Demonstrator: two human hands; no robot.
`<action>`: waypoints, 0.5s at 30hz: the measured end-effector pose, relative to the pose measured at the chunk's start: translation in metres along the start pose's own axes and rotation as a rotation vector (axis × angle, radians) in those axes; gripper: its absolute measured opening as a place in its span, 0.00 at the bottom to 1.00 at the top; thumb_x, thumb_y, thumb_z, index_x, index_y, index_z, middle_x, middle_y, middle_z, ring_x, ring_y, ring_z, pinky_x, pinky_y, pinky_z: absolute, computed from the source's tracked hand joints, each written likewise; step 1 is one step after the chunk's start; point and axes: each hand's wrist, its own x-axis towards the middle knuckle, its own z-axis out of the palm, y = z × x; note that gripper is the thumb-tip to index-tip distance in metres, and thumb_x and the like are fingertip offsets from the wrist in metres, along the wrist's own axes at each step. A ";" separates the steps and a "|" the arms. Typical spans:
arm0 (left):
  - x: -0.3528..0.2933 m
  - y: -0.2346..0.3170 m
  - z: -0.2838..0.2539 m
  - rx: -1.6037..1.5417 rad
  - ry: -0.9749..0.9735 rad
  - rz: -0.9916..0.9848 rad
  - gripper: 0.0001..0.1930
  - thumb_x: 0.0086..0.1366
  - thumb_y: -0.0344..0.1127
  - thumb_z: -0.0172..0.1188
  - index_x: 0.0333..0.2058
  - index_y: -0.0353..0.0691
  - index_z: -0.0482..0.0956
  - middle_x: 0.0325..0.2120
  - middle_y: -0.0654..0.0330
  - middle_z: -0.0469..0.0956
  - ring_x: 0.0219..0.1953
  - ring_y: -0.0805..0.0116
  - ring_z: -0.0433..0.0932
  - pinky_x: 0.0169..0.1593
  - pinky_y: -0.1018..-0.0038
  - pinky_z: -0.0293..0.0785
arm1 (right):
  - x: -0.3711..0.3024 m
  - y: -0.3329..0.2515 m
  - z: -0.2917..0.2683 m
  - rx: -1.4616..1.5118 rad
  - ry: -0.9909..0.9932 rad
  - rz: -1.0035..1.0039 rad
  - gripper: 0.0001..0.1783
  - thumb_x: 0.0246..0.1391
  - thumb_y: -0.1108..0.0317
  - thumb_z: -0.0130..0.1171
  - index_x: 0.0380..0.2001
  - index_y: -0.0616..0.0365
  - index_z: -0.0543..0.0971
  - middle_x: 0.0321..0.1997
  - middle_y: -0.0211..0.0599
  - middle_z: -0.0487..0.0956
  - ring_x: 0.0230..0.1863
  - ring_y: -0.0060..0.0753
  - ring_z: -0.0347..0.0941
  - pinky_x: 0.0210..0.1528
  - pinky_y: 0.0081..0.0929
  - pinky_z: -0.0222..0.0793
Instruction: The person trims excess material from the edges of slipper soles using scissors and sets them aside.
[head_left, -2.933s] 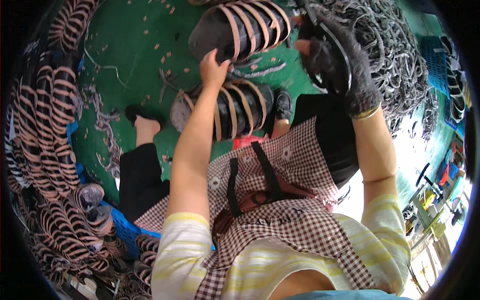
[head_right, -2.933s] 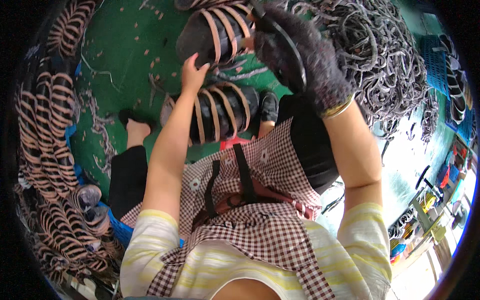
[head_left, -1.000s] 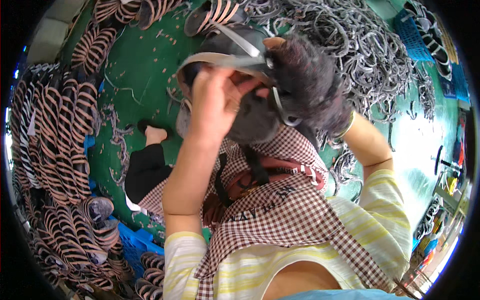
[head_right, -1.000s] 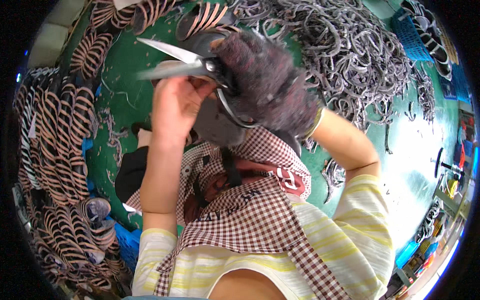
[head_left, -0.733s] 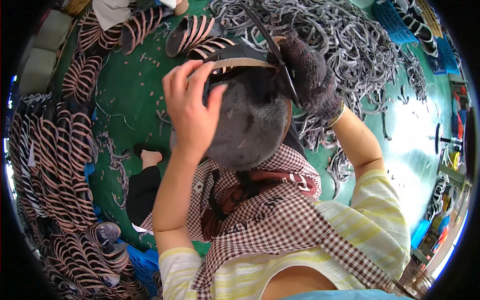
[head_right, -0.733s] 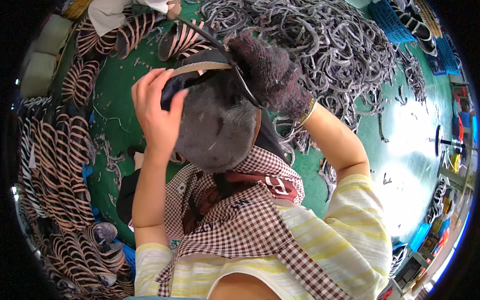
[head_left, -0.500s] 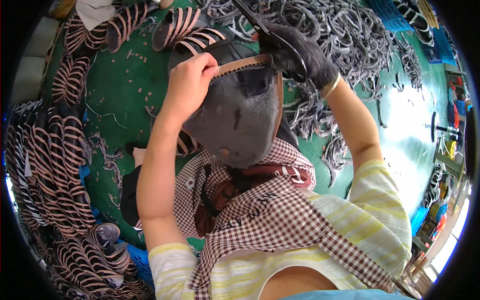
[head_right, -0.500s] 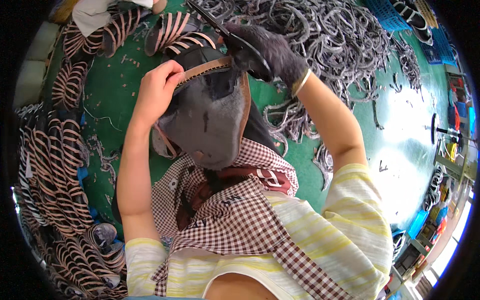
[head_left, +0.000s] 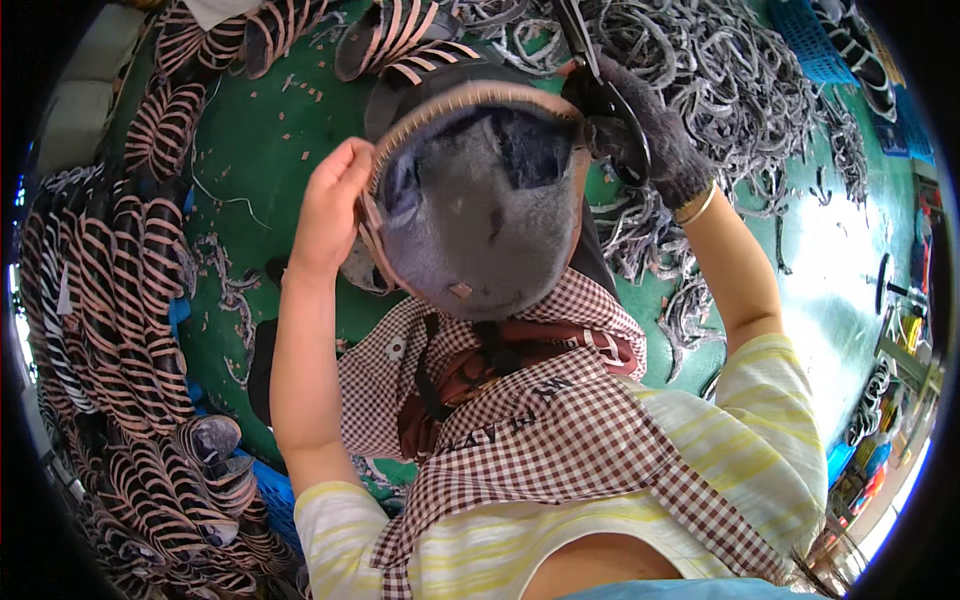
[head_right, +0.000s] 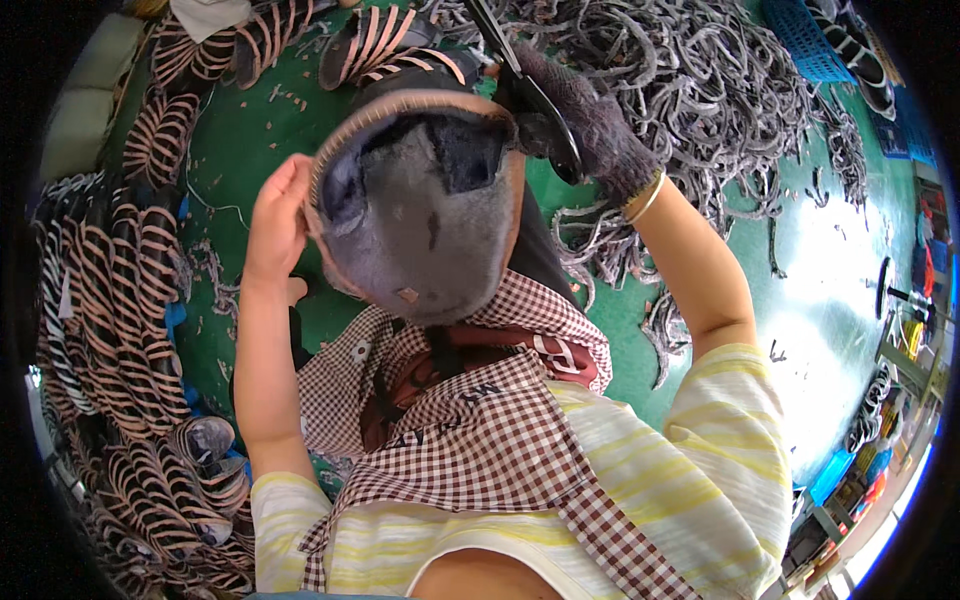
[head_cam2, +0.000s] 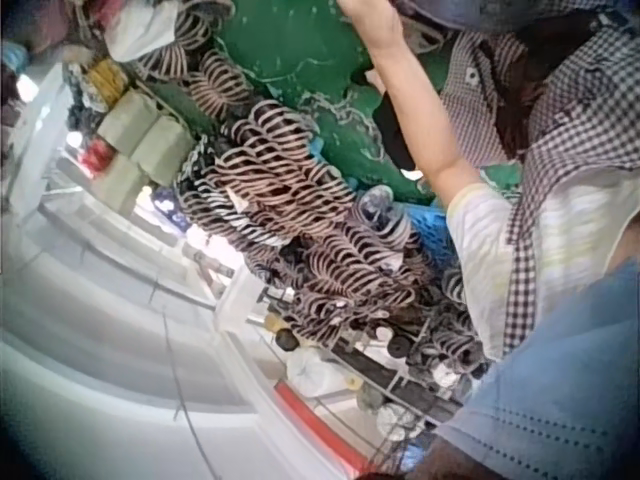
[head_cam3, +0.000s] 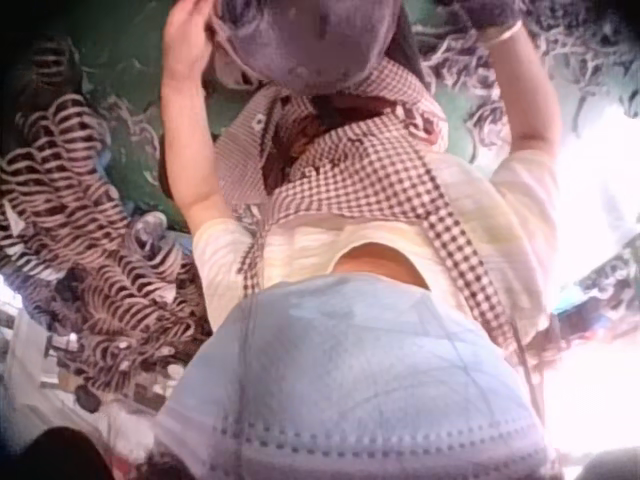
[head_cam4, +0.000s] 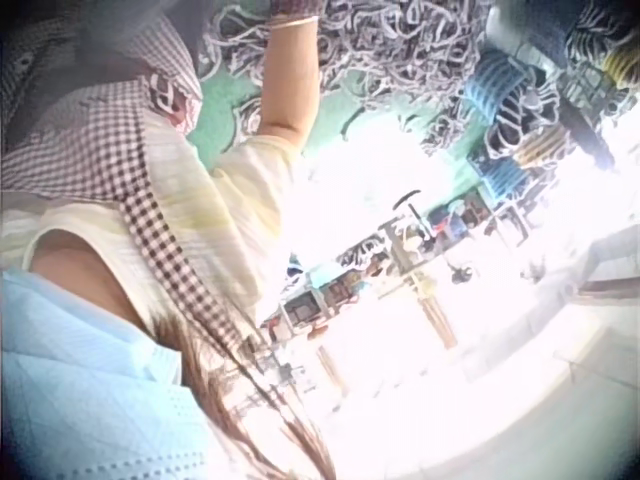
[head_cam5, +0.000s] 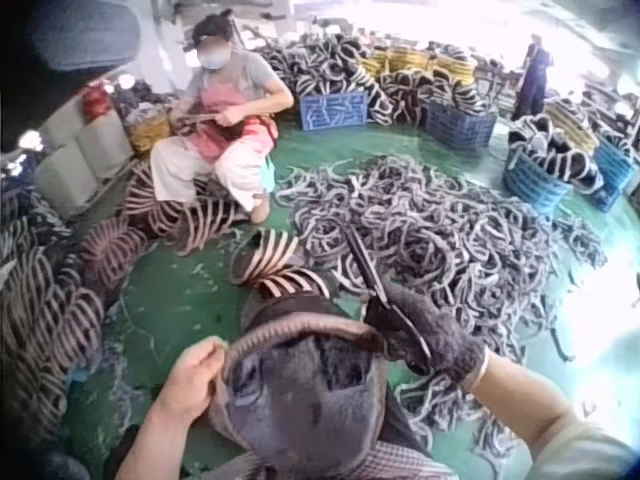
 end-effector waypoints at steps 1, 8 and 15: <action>0.001 0.013 0.012 0.000 -0.002 0.000 0.08 0.64 0.34 0.46 0.33 0.38 0.71 0.28 0.68 0.73 0.27 0.80 0.69 0.30 0.80 0.66 | -0.001 -0.013 0.002 0.226 0.000 -0.017 0.30 0.44 0.62 0.63 0.50 0.59 0.66 0.46 0.28 0.70 0.44 0.19 0.65 0.46 0.19 0.63; 0.008 0.045 0.008 0.764 0.150 0.863 0.20 0.58 0.36 0.52 0.48 0.34 0.67 0.39 0.55 0.73 0.39 0.70 0.74 0.43 0.74 0.71 | 0.032 -0.027 0.050 0.862 0.199 -0.038 0.21 0.50 0.64 0.57 0.46 0.59 0.69 0.40 0.30 0.73 0.41 0.21 0.67 0.45 0.18 0.64; -0.041 -0.046 0.069 -0.333 -0.086 0.367 0.28 0.61 0.52 0.47 0.52 0.36 0.62 0.49 0.54 0.66 0.49 0.62 0.67 0.47 0.66 0.66 | 0.042 -0.043 0.096 0.198 0.541 -0.101 0.21 0.47 0.70 0.56 0.46 0.62 0.67 0.37 0.34 0.73 0.38 0.22 0.68 0.40 0.20 0.66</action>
